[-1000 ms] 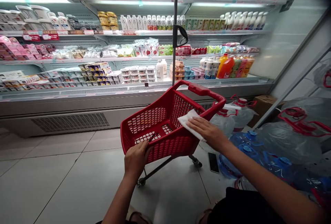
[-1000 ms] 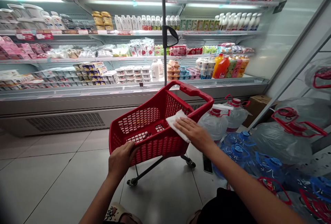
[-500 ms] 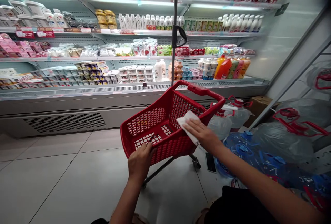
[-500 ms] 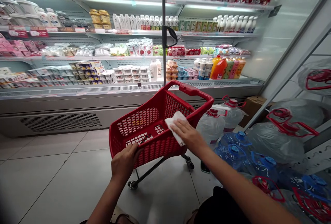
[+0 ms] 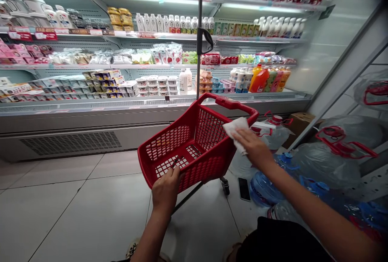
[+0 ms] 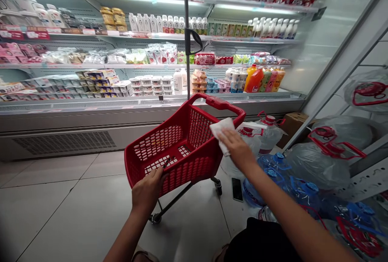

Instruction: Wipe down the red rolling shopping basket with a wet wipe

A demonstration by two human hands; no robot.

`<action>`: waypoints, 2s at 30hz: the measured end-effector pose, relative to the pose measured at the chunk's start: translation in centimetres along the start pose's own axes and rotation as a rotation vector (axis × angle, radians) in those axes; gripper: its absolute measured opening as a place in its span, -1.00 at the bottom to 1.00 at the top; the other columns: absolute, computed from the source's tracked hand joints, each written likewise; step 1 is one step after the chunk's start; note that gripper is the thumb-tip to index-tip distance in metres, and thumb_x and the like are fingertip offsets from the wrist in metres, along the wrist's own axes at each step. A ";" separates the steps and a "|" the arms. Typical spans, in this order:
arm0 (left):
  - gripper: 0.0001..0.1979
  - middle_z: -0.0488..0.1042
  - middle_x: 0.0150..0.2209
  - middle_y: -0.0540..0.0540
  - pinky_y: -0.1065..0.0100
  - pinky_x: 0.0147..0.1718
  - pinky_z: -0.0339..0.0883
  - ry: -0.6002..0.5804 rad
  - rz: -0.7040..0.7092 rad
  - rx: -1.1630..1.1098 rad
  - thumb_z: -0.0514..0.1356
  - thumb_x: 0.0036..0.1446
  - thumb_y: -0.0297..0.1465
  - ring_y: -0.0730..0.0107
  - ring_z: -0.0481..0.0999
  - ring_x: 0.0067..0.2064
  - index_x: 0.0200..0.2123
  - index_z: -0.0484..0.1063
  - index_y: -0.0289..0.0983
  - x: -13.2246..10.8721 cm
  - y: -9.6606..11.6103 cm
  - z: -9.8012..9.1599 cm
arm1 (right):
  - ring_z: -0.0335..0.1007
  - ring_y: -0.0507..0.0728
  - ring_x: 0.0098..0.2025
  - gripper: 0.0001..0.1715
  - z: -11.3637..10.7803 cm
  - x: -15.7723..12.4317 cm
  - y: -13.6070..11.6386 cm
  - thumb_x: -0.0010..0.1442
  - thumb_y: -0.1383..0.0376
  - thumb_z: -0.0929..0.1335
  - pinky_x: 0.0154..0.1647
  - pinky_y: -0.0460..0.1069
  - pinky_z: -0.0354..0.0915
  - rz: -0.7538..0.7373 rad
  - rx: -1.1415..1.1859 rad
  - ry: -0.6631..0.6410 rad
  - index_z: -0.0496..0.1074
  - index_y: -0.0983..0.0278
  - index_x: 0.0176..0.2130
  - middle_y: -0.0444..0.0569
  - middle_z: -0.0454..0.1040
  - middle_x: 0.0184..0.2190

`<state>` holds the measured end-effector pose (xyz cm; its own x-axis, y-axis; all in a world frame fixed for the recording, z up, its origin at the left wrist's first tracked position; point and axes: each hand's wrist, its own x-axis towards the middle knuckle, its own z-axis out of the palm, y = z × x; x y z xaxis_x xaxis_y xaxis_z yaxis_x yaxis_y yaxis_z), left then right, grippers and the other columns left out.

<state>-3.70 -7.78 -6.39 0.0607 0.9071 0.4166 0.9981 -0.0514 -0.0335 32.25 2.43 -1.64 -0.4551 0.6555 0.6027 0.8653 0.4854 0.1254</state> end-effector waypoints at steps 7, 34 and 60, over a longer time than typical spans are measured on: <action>-0.67 0.61 -0.23 -0.08 0.34 -0.43 0.30 -0.075 -0.011 0.023 -0.01 0.48 -0.20 0.23 0.65 -0.25 -0.01 0.52 -0.17 0.5 1.8 -0.6 | 0.16 0.19 0.44 -0.20 1.3 0.1 -0.5 0.32 0.56 0.17 0.45 0.20 0.19 -0.213 0.092 -0.034 0.17 0.16 0.45 -0.01 0.27 0.41; -0.21 0.12 0.47 -0.12 0.14 0.09 0.45 0.139 0.095 -0.051 0.04 0.37 -0.53 0.13 0.47 0.27 0.52 -0.23 0.01 -1.8 2.4 -1.0 | 0.08 0.23 0.48 -0.18 2.0 -0.9 -3.5 0.37 0.53 0.16 0.43 0.28 0.20 -0.057 0.159 0.063 0.01 0.15 0.50 0.04 0.24 0.42; -0.10 -0.08 0.52 -0.36 0.03 0.33 0.24 0.113 0.215 -0.207 0.22 0.32 -0.34 0.03 0.19 0.45 0.53 -0.26 -0.22 -2.3 1.1 -1.5 | 0.08 0.13 0.47 -0.22 3.7 -1.5 -13.4 0.43 0.50 0.15 0.46 0.21 0.19 -0.389 0.411 -0.013 -0.08 0.16 0.51 0.00 0.23 0.42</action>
<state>-2.74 -10.58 -5.99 0.2592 0.8145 0.5190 0.9424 -0.3310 0.0488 20.56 -2.94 -7.16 -0.7291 0.3892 0.5630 0.4811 0.8765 0.0172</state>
